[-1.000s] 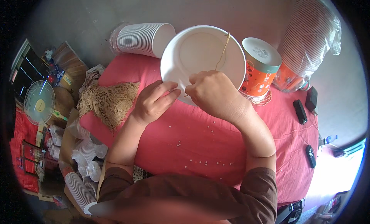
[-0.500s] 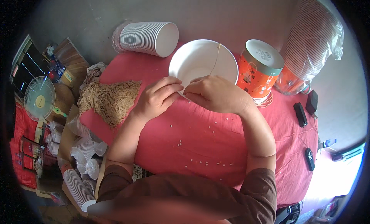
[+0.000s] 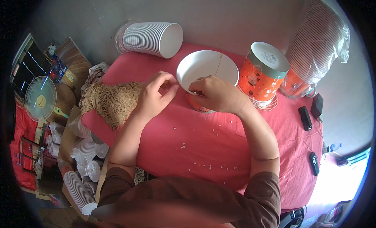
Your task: The person is threading and tying string handles onto paper buckets at a workbench.
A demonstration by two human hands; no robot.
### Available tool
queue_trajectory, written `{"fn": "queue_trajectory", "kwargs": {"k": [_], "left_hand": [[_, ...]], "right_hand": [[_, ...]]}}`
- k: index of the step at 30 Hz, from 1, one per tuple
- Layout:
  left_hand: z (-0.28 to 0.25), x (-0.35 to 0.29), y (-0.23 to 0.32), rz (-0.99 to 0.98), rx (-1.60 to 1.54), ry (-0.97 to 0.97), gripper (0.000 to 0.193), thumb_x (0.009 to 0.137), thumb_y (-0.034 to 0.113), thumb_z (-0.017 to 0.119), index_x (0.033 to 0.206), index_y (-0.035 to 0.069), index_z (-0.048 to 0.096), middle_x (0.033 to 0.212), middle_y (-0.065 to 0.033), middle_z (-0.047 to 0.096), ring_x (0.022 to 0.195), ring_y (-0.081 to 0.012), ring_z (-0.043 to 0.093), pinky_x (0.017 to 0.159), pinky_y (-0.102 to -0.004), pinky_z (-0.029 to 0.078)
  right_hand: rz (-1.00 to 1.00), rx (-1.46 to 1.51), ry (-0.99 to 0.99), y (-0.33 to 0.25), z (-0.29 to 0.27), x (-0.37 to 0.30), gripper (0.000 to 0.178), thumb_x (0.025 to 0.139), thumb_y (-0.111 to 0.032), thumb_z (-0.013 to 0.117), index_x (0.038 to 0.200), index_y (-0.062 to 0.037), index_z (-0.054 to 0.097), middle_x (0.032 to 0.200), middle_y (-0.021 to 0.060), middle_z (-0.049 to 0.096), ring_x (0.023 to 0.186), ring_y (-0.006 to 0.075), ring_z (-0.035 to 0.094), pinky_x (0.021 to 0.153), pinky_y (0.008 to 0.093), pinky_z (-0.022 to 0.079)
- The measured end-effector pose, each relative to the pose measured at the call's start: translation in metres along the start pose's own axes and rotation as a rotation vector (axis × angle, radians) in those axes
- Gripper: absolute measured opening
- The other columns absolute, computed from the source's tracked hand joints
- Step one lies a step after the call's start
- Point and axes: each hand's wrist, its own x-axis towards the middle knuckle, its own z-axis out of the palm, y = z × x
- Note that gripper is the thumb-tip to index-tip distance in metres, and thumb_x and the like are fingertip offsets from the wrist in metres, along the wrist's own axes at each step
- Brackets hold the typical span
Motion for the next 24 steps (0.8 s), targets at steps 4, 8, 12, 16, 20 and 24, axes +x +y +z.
{"fn": "queue_trajectory", "kwargs": {"k": [4, 8, 12, 16, 20, 24], "left_hand": [[0.007, -0.005, 0.007, -0.112, 0.069, -0.153, 0.016, 0.081, 0.009, 0.074, 0.093, 0.002, 0.065, 0.083, -0.0088, 0.065, 0.070, -0.0194, 0.066, 0.062, -0.0312, 0.052], [0.019, -0.009, 0.004, -0.162, 0.035, -0.097, 0.017, 0.080, 0.014, 0.075, 0.090, 0.004, 0.066, 0.081, -0.0079, 0.065, 0.071, -0.0233, 0.067, 0.063, -0.0362, 0.054], [0.029, -0.012, 0.001, -0.157, 0.030, -0.045, 0.014, 0.081, 0.012, 0.074, 0.088, 0.004, 0.066, 0.080, -0.0088, 0.065, 0.071, -0.0242, 0.067, 0.062, -0.0362, 0.054], [0.027, -0.012, -0.002, -0.141, -0.044, -0.047, 0.011, 0.083, 0.007, 0.073, 0.088, 0.001, 0.066, 0.082, -0.0089, 0.066, 0.070, -0.0202, 0.066, 0.061, -0.0316, 0.052], [0.009, -0.005, -0.002, -0.254, -0.198, -0.060, 0.005, 0.085, 0.001, 0.069, 0.089, -0.001, 0.065, 0.084, -0.0042, 0.069, 0.072, -0.0074, 0.064, 0.062, -0.0222, 0.050], [-0.003, -0.002, -0.010, -0.354, -0.410, -0.015, 0.004, 0.089, 0.002, 0.065, 0.090, 0.001, 0.062, 0.087, -0.0052, 0.068, 0.074, -0.0088, 0.066, 0.063, -0.0221, 0.052]], "right_hand": [[-0.032, 0.037, 0.049, 0.000, 0.003, 0.001, 0.018, 0.086, -0.012, 0.060, 0.089, 0.0045, 0.063, 0.083, 0.0201, 0.064, 0.079, 0.0374, 0.062, 0.072, 0.0434, 0.048], [-0.050, 0.014, 0.060, 0.005, 0.006, 0.002, 0.017, 0.087, -0.013, 0.062, 0.093, 0.0033, 0.065, 0.083, 0.0166, 0.064, 0.077, 0.0327, 0.062, 0.069, 0.0398, 0.049], [-0.048, -0.014, 0.079, 0.005, 0.008, 0.002, 0.018, 0.089, -0.014, 0.061, 0.092, 0.0028, 0.064, 0.082, 0.0155, 0.064, 0.076, 0.0320, 0.062, 0.069, 0.0393, 0.049], [0.007, -0.002, 0.038, 0.001, 0.003, 0.002, 0.018, 0.091, -0.015, 0.060, 0.094, 0.0022, 0.065, 0.083, 0.0157, 0.066, 0.076, 0.0311, 0.063, 0.069, 0.0384, 0.049], [0.112, 0.060, 0.061, 0.000, -0.002, -0.001, 0.020, 0.092, -0.016, 0.059, 0.099, 0.0012, 0.067, 0.086, 0.0162, 0.068, 0.079, 0.0293, 0.066, 0.070, 0.0376, 0.050], [0.028, 0.053, 0.130, 0.010, -0.005, -0.004, 0.018, 0.091, -0.012, 0.059, 0.101, 0.0007, 0.067, 0.081, 0.0138, 0.067, 0.075, 0.0250, 0.065, 0.067, 0.0360, 0.050]]}}
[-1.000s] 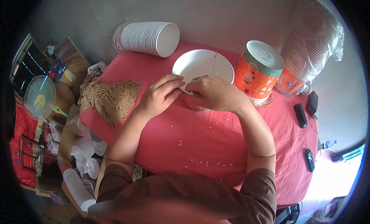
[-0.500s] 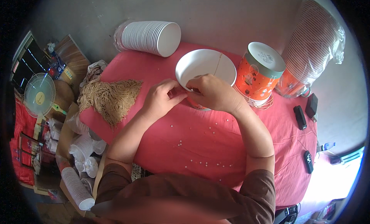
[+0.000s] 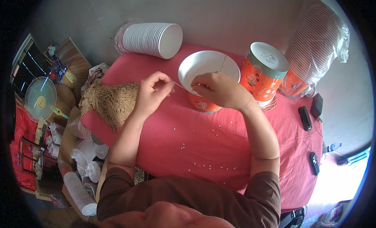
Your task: The person is threading and tying string handles onto paper buckets at a workbench.
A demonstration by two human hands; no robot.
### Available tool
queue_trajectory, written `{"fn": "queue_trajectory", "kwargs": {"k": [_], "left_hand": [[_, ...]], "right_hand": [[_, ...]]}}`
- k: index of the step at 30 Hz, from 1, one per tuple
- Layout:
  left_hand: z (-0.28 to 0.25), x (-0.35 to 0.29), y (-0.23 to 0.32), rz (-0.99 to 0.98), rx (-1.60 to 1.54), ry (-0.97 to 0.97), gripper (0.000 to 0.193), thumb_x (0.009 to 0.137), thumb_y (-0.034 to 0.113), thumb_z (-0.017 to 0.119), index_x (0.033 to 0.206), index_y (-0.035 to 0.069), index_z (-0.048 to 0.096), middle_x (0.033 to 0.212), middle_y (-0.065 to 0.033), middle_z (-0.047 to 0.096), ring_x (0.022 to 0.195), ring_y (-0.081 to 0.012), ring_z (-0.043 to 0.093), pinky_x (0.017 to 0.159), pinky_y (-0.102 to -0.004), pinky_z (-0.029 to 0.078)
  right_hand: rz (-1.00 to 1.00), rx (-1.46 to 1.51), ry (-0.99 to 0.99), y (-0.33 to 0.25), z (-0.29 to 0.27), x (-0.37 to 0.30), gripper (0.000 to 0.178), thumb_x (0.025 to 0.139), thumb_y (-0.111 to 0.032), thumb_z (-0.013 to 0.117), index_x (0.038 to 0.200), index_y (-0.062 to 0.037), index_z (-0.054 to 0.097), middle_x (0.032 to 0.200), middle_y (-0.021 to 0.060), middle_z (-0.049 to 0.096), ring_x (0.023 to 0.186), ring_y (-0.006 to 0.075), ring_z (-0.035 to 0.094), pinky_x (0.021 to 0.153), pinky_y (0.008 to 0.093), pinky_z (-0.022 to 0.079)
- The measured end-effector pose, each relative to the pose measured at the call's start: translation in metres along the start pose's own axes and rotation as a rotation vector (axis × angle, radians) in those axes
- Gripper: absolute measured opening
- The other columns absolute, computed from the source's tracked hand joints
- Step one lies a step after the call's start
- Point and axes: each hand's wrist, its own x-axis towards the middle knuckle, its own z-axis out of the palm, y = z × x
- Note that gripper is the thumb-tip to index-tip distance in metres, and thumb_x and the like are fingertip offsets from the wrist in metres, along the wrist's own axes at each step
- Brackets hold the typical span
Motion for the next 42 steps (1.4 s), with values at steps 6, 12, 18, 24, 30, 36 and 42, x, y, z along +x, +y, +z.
{"fn": "queue_trajectory", "kwargs": {"k": [6, 12, 18, 24, 30, 36, 42], "left_hand": [[-0.018, 0.009, 0.002, -0.094, -0.660, 0.086, 0.003, 0.095, 0.006, 0.056, 0.097, 0.008, 0.056, 0.101, -0.0139, 0.068, 0.075, -0.0166, 0.066, 0.061, -0.0256, 0.052], [-0.012, 0.009, -0.004, -0.128, -0.736, -0.080, 0.008, 0.096, 0.012, 0.060, 0.103, 0.006, 0.060, 0.088, -0.0098, 0.067, 0.062, -0.0112, 0.056, 0.053, -0.0229, 0.044], [0.004, 0.000, 0.001, -0.061, -0.565, -0.126, 0.012, 0.097, 0.013, 0.061, 0.106, 0.005, 0.062, 0.086, -0.0066, 0.069, 0.065, -0.0072, 0.058, 0.057, -0.0214, 0.047], [0.014, -0.004, 0.005, -0.033, -0.464, -0.138, 0.008, 0.096, 0.004, 0.059, 0.104, 0.002, 0.059, 0.087, -0.0081, 0.069, 0.064, -0.0084, 0.057, 0.055, -0.0209, 0.046], [0.018, -0.007, 0.007, -0.014, -0.413, -0.164, 0.009, 0.096, 0.007, 0.061, 0.103, 0.002, 0.059, 0.086, -0.0068, 0.068, 0.064, -0.0064, 0.057, 0.056, -0.0202, 0.046], [0.017, -0.007, 0.009, -0.062, -0.394, -0.158, 0.012, 0.096, 0.009, 0.063, 0.104, 0.001, 0.060, 0.081, -0.0018, 0.064, 0.064, -0.0043, 0.054, 0.055, -0.0199, 0.043], [0.023, -0.009, 0.005, 0.001, -0.362, -0.064, 0.007, 0.094, 0.004, 0.062, 0.099, -0.001, 0.062, 0.087, -0.0025, 0.066, 0.075, -0.0064, 0.062, 0.066, -0.0210, 0.052]], "right_hand": [[0.096, -0.113, 0.014, 0.001, -0.012, -0.005, 0.016, 0.086, -0.004, 0.061, 0.101, 0.0002, 0.066, 0.073, 0.0088, 0.060, 0.066, 0.0173, 0.058, 0.062, 0.0314, 0.047], [0.026, -0.060, 0.213, -0.004, -0.012, -0.002, 0.015, 0.085, 0.000, 0.063, 0.099, 0.0009, 0.065, 0.075, 0.0072, 0.062, 0.066, 0.0133, 0.058, 0.063, 0.0280, 0.048], [0.040, 0.052, 0.169, -0.020, -0.004, 0.000, 0.015, 0.086, 0.001, 0.065, 0.101, 0.0021, 0.066, 0.075, 0.0058, 0.063, 0.068, 0.0103, 0.060, 0.062, 0.0258, 0.049], [0.011, 0.120, 0.181, -0.024, 0.007, 0.003, 0.016, 0.088, -0.003, 0.067, 0.103, 0.0018, 0.066, 0.082, 0.0084, 0.068, 0.073, 0.0118, 0.065, 0.067, 0.0271, 0.053], [-0.018, 0.131, 0.164, -0.020, 0.012, 0.005, 0.014, 0.089, -0.003, 0.066, 0.101, 0.0023, 0.064, 0.081, 0.0086, 0.068, 0.074, 0.0126, 0.066, 0.067, 0.0274, 0.054], [-0.087, 0.028, 0.264, -0.018, 0.014, 0.006, 0.009, 0.090, -0.007, 0.065, 0.092, 0.0009, 0.060, 0.073, 0.0112, 0.066, 0.065, 0.0179, 0.066, 0.060, 0.0306, 0.051], [-0.148, -0.145, 0.294, -0.015, 0.018, 0.008, 0.013, 0.092, -0.012, 0.063, 0.090, -0.0002, 0.059, 0.070, 0.0165, 0.064, 0.060, 0.0318, 0.062, 0.055, 0.0379, 0.047]]}}
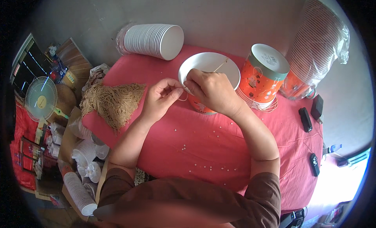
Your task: The person is threading and tying string handles onto paper buckets at a workbench.
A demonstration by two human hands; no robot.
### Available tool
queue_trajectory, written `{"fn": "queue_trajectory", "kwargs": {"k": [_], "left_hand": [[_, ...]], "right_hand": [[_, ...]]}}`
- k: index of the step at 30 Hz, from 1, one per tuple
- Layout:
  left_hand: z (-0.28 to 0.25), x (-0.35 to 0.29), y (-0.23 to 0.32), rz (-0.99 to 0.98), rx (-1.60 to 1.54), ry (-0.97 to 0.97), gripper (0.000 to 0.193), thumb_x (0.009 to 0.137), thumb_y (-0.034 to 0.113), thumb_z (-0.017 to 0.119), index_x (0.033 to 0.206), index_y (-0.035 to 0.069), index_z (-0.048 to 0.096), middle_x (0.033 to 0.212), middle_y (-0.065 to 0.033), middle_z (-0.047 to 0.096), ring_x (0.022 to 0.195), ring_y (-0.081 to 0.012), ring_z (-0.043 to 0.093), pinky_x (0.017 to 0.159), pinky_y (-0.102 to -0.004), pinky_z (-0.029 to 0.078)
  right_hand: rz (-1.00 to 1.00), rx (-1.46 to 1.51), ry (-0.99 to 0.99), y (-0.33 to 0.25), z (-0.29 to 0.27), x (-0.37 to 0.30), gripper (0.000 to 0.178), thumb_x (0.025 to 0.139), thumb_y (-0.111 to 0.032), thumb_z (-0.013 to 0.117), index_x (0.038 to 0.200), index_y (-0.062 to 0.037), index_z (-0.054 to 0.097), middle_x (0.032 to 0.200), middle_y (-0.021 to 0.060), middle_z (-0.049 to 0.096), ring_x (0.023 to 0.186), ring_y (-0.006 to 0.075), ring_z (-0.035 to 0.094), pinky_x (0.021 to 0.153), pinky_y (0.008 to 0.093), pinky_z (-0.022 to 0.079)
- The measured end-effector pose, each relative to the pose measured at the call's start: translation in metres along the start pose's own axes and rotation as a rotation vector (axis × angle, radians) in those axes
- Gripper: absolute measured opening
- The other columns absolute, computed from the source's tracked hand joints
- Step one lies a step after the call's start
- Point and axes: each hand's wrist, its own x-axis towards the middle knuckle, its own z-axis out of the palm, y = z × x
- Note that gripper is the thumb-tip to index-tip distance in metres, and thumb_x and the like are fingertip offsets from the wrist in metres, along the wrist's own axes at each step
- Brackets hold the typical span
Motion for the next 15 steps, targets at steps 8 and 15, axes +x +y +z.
{"fn": "queue_trajectory", "kwargs": {"k": [8, 15], "left_hand": [[-0.001, 0.002, 0.001, -0.016, 0.104, 0.085, 0.006, 0.093, 0.003, 0.062, 0.096, -0.002, 0.063, 0.084, -0.0023, 0.066, 0.076, -0.0077, 0.064, 0.068, -0.0235, 0.055], [0.011, 0.007, -0.001, 0.075, 0.327, 0.141, 0.009, 0.088, 0.003, 0.066, 0.095, -0.003, 0.067, 0.082, -0.0078, 0.071, 0.073, -0.0111, 0.067, 0.067, -0.0268, 0.054]], "right_hand": [[0.047, 0.080, 0.007, -0.001, -0.012, 0.001, 0.012, 0.096, -0.012, 0.060, 0.096, 0.0003, 0.060, 0.074, 0.0143, 0.065, 0.067, 0.0245, 0.066, 0.061, 0.0343, 0.049], [0.149, 0.282, -0.063, -0.008, -0.016, 0.000, 0.011, 0.095, -0.003, 0.058, 0.105, -0.0010, 0.058, 0.083, 0.0056, 0.063, 0.072, 0.0112, 0.058, 0.066, 0.0289, 0.048]]}}
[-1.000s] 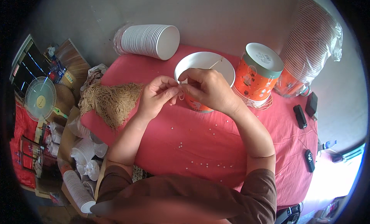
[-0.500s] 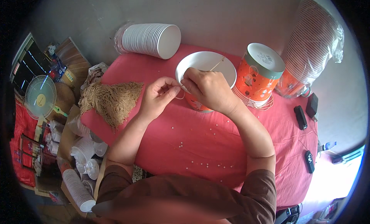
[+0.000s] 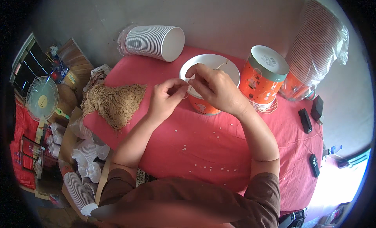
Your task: The person is threading and tying string handles onto paper buckets at a workbench.
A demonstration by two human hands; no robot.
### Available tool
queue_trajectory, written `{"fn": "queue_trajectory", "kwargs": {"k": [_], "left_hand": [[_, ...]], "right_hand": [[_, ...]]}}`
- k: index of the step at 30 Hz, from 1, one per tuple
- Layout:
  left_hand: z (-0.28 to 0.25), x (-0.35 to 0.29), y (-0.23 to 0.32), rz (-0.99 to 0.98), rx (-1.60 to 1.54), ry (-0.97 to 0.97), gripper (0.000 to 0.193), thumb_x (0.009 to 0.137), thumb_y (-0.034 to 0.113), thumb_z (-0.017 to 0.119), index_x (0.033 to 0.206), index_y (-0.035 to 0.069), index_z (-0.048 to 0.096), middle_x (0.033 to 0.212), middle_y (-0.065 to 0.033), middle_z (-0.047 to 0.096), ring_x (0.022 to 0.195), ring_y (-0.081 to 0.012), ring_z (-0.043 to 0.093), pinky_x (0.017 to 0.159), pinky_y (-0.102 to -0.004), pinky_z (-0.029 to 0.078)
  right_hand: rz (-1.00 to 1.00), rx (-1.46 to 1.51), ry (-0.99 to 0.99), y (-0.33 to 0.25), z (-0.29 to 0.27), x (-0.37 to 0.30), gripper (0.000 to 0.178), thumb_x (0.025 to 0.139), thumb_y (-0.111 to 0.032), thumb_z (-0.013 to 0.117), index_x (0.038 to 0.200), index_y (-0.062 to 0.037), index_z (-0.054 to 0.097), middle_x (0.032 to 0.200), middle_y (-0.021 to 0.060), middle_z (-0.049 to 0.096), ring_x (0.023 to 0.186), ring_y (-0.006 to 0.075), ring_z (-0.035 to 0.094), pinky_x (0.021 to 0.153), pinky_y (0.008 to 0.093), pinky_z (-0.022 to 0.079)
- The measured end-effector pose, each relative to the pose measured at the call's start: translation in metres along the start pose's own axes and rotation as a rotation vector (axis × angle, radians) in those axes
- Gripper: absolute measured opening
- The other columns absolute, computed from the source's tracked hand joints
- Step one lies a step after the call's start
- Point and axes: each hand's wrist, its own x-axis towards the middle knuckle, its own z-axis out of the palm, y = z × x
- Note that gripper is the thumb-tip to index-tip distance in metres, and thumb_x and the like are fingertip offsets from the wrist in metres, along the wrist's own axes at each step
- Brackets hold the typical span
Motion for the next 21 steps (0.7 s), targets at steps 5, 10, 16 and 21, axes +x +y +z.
{"fn": "queue_trajectory", "kwargs": {"k": [5, 10, 16, 21], "left_hand": [[0.004, -0.002, 0.007, 0.047, 0.046, -0.099, 0.012, 0.090, 0.004, 0.067, 0.100, -0.003, 0.068, 0.084, -0.0041, 0.071, 0.076, -0.0053, 0.062, 0.065, -0.0223, 0.050], [-0.001, 0.000, 0.004, -0.081, -0.155, -0.178, 0.012, 0.092, 0.008, 0.066, 0.100, 0.000, 0.067, 0.081, 0.0000, 0.065, 0.068, -0.0030, 0.055, 0.060, -0.0200, 0.045], [-0.021, 0.006, -0.006, -0.368, -0.668, -0.283, 0.011, 0.093, 0.014, 0.065, 0.097, 0.003, 0.066, 0.073, 0.0056, 0.055, 0.058, -0.0003, 0.043, 0.049, -0.0171, 0.033], [-0.022, 0.004, -0.004, -0.420, -0.645, -0.242, 0.014, 0.094, 0.018, 0.064, 0.097, 0.004, 0.065, 0.070, 0.0059, 0.052, 0.056, 0.0004, 0.037, 0.047, -0.0165, 0.025]], "right_hand": [[-0.069, 0.037, 0.016, 0.004, 0.002, 0.001, 0.014, 0.093, 0.000, 0.058, 0.107, -0.0018, 0.059, 0.084, 0.0052, 0.063, 0.074, 0.0108, 0.061, 0.066, 0.0268, 0.049], [-0.110, -0.015, 0.064, 0.017, 0.005, 0.005, 0.013, 0.090, -0.001, 0.060, 0.104, -0.0017, 0.060, 0.083, 0.0110, 0.066, 0.074, 0.0192, 0.066, 0.065, 0.0305, 0.051], [-0.205, -0.156, 0.178, 0.025, 0.000, 0.008, 0.014, 0.082, 0.001, 0.069, 0.095, -0.0004, 0.063, 0.082, 0.0071, 0.063, 0.070, 0.0142, 0.061, 0.060, 0.0260, 0.048], [-0.252, -0.151, 0.042, 0.010, 0.000, 0.004, 0.014, 0.079, 0.000, 0.071, 0.091, -0.0015, 0.065, 0.080, 0.0072, 0.065, 0.063, 0.0163, 0.063, 0.055, 0.0283, 0.050]]}}
